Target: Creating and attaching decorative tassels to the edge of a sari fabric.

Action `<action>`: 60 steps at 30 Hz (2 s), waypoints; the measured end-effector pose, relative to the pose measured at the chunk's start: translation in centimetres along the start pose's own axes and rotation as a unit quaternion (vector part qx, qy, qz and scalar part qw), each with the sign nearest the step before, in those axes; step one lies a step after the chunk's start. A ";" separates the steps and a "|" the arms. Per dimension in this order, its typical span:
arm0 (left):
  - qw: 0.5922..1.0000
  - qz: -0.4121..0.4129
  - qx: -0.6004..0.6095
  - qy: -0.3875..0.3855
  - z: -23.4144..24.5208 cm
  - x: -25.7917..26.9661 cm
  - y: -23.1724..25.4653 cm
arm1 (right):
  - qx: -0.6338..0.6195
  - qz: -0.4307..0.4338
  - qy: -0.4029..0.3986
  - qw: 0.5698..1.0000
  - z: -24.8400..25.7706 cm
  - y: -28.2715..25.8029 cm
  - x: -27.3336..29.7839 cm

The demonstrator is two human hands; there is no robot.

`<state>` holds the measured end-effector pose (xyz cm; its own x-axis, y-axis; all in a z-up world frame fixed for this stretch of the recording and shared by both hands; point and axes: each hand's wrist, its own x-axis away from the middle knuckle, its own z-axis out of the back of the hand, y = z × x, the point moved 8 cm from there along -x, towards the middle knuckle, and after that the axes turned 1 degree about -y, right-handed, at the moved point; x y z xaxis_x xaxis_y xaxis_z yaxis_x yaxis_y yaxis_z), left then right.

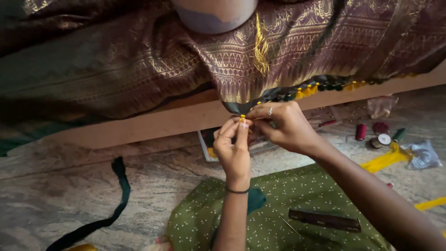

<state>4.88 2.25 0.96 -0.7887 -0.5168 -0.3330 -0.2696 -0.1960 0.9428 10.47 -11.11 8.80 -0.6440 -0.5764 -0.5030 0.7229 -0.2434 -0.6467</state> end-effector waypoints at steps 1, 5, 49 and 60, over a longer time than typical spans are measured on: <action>1.000 -0.001 0.000 0.003 -0.1 -0.1 0.2 | 0.000 0.002 -0.002 1.000 -0.5 0.5 -0.1; 0.998 0.049 0.041 -0.011 -0.4 0.1 0.4 | 0.051 -0.042 -0.028 0.997 -1.4 2.9 0.9; 0.994 0.021 0.002 -0.105 -0.7 -2.5 0.7 | -0.069 -0.124 0.097 0.985 1.8 -1.3 2.3; 0.994 -0.008 -0.052 -0.096 -0.9 -2.0 1.7 | -0.174 -0.247 0.083 0.950 0.4 3.8 3.1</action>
<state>6.44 2.19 3.24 -0.8785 -0.3453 -0.3301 -0.2329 -0.2937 0.9271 11.31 -14.11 5.06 -0.9341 -0.3222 -0.1539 0.2147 -0.1626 -0.9631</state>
